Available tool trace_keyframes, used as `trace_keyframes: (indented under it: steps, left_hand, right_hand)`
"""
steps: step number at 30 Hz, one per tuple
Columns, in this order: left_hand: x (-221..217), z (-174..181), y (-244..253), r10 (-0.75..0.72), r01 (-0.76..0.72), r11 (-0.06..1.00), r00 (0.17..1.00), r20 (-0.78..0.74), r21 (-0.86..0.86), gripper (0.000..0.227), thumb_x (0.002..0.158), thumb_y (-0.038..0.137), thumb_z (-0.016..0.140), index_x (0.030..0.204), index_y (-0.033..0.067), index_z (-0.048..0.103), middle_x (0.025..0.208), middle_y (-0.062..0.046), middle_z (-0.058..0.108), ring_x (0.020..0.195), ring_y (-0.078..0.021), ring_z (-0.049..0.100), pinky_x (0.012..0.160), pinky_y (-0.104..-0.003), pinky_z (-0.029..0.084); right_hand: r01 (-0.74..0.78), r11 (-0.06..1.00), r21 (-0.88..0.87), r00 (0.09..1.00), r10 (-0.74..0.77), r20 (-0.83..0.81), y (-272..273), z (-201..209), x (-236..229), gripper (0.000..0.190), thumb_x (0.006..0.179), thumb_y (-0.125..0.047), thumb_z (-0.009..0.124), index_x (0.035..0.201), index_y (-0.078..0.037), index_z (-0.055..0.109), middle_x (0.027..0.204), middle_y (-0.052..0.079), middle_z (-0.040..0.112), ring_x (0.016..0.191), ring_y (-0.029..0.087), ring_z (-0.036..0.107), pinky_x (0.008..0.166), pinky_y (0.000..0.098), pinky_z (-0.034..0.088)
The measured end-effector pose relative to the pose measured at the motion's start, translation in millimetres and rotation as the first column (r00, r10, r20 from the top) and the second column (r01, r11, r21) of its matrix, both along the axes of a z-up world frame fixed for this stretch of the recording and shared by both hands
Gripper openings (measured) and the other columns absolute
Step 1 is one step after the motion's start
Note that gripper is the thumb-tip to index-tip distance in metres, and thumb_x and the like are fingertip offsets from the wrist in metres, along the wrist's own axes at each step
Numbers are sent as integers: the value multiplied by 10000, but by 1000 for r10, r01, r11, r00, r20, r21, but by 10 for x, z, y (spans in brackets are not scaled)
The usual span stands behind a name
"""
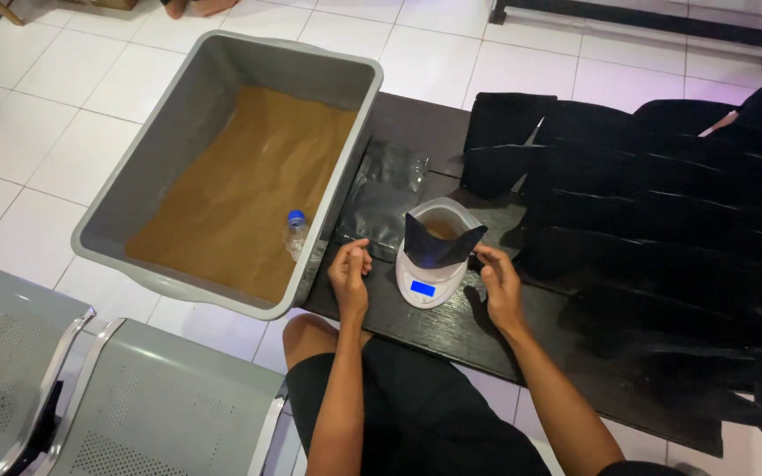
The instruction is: The person scoops a brown granular substance from a large bin into small black pouches using a plastic bottle as a scoop. Each filled pouch is placed on a digital scale, then set aside on a table.
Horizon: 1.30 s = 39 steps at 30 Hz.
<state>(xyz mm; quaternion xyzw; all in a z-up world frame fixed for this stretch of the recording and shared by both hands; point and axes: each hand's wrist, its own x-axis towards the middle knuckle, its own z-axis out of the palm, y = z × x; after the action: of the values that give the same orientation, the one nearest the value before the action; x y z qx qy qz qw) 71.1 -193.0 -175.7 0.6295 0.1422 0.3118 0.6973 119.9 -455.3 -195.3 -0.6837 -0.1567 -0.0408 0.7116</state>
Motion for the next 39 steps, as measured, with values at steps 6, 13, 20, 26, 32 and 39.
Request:
trace_keyframes:
  steps: [6,13,20,26,32,39]
  left_hand:
    - [8,-62,25,-38,38,998,999,-14,47,248,990,205,564,1076,36,723,696,-68,620,610,-111,552,574,-214,433]
    - [-52,227,-130,-23,31,983,999,-49,181,244,960,120,638,1176,26,703,908,-150,696,781,-186,613,709,-313,492]
    - [187,240,-311,-189,175,950,981,31,260,360,859,169,768,1200,79,694,1096,-92,731,1041,-212,641,830,-333,509]
    - [171,143,-274,-238,242,970,967,93,-25,115,889,77,770,873,43,661,941,-110,746,814,-135,661,695,-277,535]
    - [-151,858,-381,-364,364,930,931,3,-58,632,684,287,953,1160,59,606,1056,-95,703,1017,-177,640,881,-346,510]
    - [-250,1005,-410,-389,393,919,907,-159,-4,310,633,150,966,883,89,792,831,-57,772,818,-80,620,677,-291,517]
  right_hand:
    - [2,1000,-8,1000,-2,7,0,-158,29,384,1013,-176,602,1317,54,564,1322,240,613,1375,369,511,1159,515,396]
    - [63,994,-91,993,-54,101,67,57,-15,338,952,-50,686,1270,40,614,1299,201,634,1357,370,543,1149,517,422]
    - [134,967,-214,979,-96,180,200,123,72,72,939,-22,721,966,8,661,1157,185,695,1189,372,651,1020,507,491]
    - [-30,999,-17,999,30,-13,164,126,62,169,1022,-48,609,910,-65,485,1109,112,668,1014,201,610,911,401,490]
    - [-145,985,96,984,154,-93,278,184,-85,112,1014,-85,607,1038,-63,501,1075,79,624,947,163,575,845,350,473]
    - [-124,987,99,987,133,-88,348,456,-90,347,723,1,891,1006,-7,690,911,131,769,836,187,718,814,359,576]
